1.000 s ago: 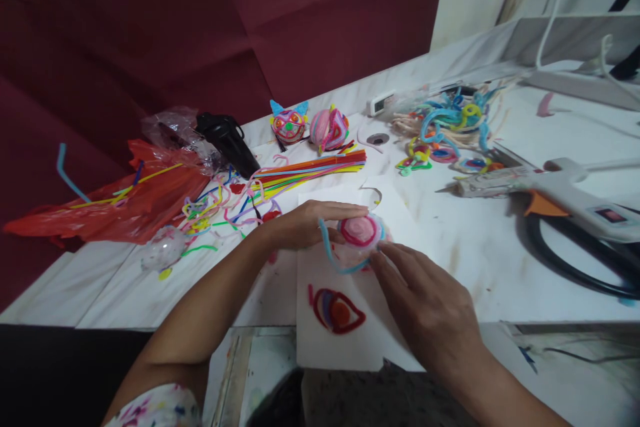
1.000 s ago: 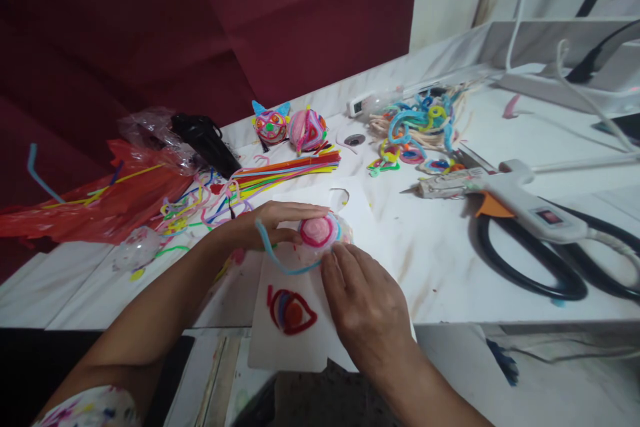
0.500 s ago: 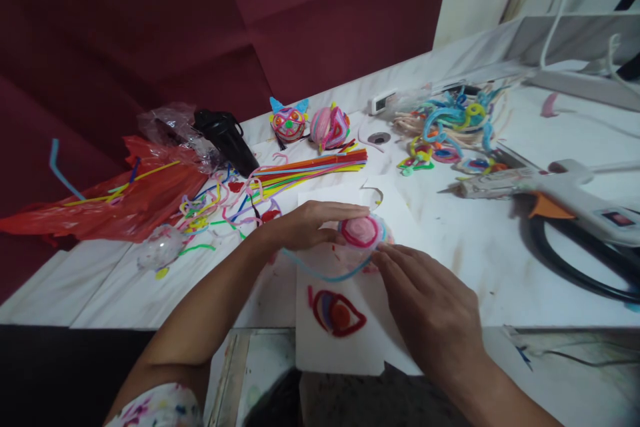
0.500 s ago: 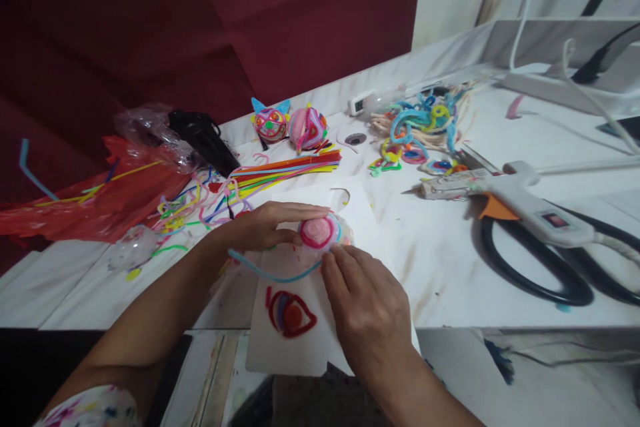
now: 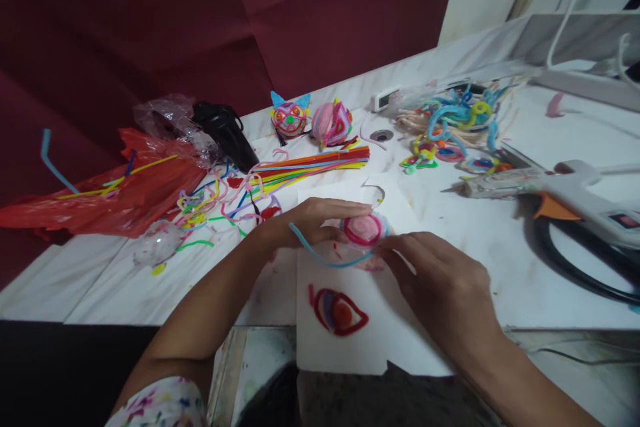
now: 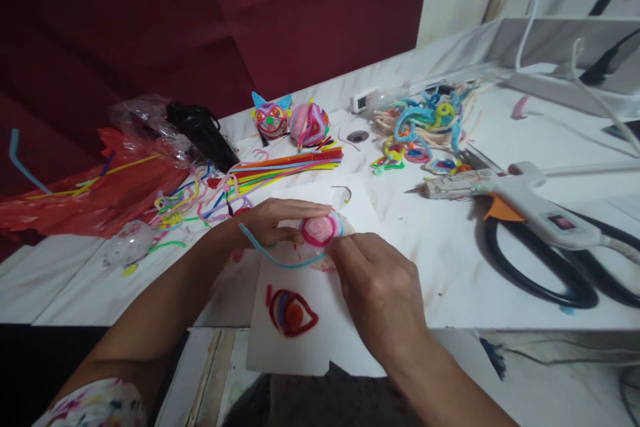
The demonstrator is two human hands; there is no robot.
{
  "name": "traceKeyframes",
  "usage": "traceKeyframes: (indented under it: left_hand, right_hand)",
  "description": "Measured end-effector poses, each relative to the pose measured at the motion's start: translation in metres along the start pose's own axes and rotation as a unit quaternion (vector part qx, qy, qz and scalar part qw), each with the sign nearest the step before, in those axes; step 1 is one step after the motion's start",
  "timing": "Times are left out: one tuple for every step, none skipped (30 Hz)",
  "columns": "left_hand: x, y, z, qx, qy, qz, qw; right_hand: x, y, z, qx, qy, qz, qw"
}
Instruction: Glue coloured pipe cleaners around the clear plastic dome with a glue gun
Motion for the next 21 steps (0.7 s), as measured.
traceKeyframes:
  left_hand:
    - [0.000, 0.000, 0.000, -0.003, 0.001, -0.002, 1.000]
    - [0.000, 0.000, 0.000, -0.005, 0.001, -0.004, 1.000]
    - [0.000, 0.000, 0.001, -0.006, 0.001, -0.005, 1.000]
    - [0.000, 0.000, 0.001, -0.007, 0.000, -0.005, 1.000]
    - [0.000, 0.000, 0.002, -0.007, -0.002, -0.005, 1.000]
    - [0.000, 0.000, 0.003, -0.006, -0.004, -0.006, 1.000]
    - [0.000, 0.001, 0.003, -0.006, -0.006, -0.006, 1.000]
    - [-0.001, 0.001, 0.004, -0.006, -0.007, -0.006, 1.000]
    - [-0.001, 0.001, 0.005, -0.005, -0.006, -0.006, 1.000]
    - [-0.001, 0.001, 0.005, -0.003, -0.006, -0.005, 1.000]
    - [-0.001, 0.002, 0.006, -0.001, -0.007, -0.005, 1.000]
    - [-0.001, 0.002, 0.006, 0.000, -0.006, -0.005, 1.000]
    - [-0.001, 0.002, 0.007, -0.001, -0.004, -0.008, 1.000]
    - [-0.001, 0.001, 0.006, -0.003, -0.001, -0.011, 1.000]
    - [-0.001, 0.001, 0.006, -0.004, 0.001, -0.013, 1.000]
    - [-0.001, 0.001, 0.006, -0.006, 0.004, -0.015, 1.000]
    - [-0.001, 0.000, 0.005, -0.007, 0.006, -0.017, 1.000]
    - [0.000, 0.000, 0.004, -0.005, 0.006, -0.016, 1.000]
    - [0.000, 0.000, 0.004, -0.001, 0.002, -0.016, 1.000]
    - [0.000, 0.000, 0.004, 0.004, -0.003, -0.014, 1.000]
    - [0.001, 0.000, 0.003, 0.009, -0.006, -0.014, 1.000]
  right_hand:
    - [0.001, 0.001, -0.001, 0.002, -0.005, 0.004, 1.000]
    - [0.001, 0.001, -0.001, 0.004, -0.010, 0.008, 1.000]
    - [0.001, 0.001, -0.001, 0.006, -0.017, 0.012, 1.000]
    - [0.001, 0.002, -0.001, 0.009, -0.022, 0.014, 1.000]
    - [0.002, 0.001, -0.002, 0.012, -0.026, 0.013, 1.000]
    - [0.002, 0.001, -0.002, 0.014, -0.028, 0.012, 0.999]
    - [0.003, 0.001, -0.003, 0.016, -0.027, 0.012, 0.999]
    - [0.004, 0.002, -0.004, 0.021, -0.025, 0.015, 0.999]
    - [0.005, 0.003, -0.006, 0.028, -0.020, 0.021, 0.999]
    - [0.007, 0.005, -0.009, 0.039, -0.015, 0.030, 0.999]
    - [0.010, 0.006, -0.011, 0.054, -0.011, 0.041, 0.998]
    - [0.013, 0.008, -0.015, 0.071, -0.006, 0.051, 0.996]
    - [0.016, 0.010, -0.018, 0.087, -0.002, 0.063, 0.994]
    - [0.020, 0.012, -0.023, 0.101, 0.000, 0.076, 0.992]
    - [0.023, 0.015, -0.027, 0.113, 0.004, 0.088, 0.990]
    - [0.027, 0.018, -0.032, 0.125, 0.009, 0.100, 0.987]
    - [0.031, 0.021, -0.037, 0.136, 0.016, 0.115, 0.984]
    - [0.034, 0.025, -0.042, 0.146, 0.023, 0.131, 0.980]
    - [0.037, 0.028, -0.046, 0.155, 0.029, 0.147, 0.977]
    - [0.038, 0.032, -0.049, 0.160, 0.033, 0.162, 0.973]
    - [0.039, 0.034, -0.050, 0.162, 0.034, 0.174, 0.971]
Point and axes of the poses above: each hand's wrist, its own x-axis towards the middle knuckle, its own y-axis out of the palm, z = x × y, the point moved 9 cm from there along x, towards the middle knuckle, and after that the axes turned 3 degrees about z, right-handed, at the moved point
